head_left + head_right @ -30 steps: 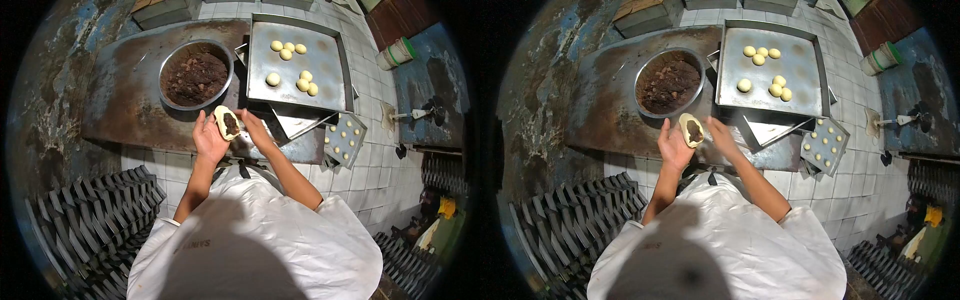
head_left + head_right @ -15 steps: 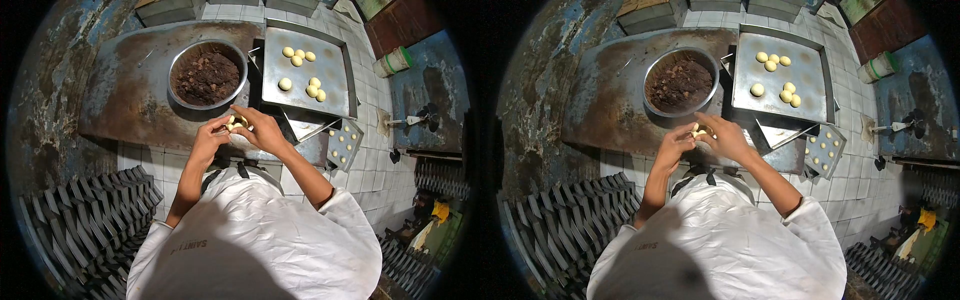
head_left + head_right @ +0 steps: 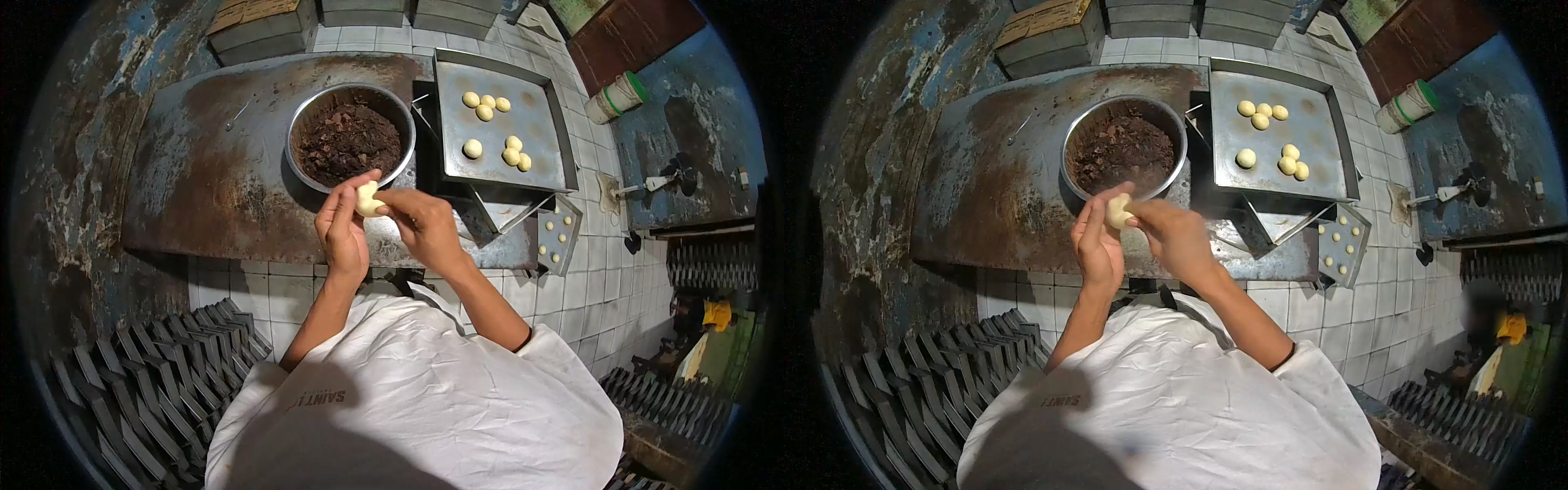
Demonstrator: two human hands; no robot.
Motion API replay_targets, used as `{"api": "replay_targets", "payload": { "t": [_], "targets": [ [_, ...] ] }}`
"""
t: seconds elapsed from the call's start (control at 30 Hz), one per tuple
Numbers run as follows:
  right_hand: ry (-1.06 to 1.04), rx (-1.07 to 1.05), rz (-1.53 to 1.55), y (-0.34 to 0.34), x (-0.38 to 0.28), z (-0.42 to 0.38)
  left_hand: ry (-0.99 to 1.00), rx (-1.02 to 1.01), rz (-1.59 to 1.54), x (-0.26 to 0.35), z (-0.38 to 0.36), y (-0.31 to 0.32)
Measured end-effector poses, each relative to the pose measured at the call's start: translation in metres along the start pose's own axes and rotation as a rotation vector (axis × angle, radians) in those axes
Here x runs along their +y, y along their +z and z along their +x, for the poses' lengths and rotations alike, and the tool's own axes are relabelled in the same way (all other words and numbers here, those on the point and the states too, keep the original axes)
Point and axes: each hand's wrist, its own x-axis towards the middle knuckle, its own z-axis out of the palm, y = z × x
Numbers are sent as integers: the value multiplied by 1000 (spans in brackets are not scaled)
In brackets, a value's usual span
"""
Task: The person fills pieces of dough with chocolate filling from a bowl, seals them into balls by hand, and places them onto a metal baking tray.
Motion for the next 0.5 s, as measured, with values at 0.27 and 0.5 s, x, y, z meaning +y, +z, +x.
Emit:
{"api": "replay_targets", "payload": {
  "t": [0.27, 0.5],
  "targets": [
    [300, 249, 415, 15, -26, 3, -193, -212, -152, 22, 0, -6],
    [150, 283, 53, 38, -56, -1, -166, -96, -223, 20, 5, -26]
  ]
}}
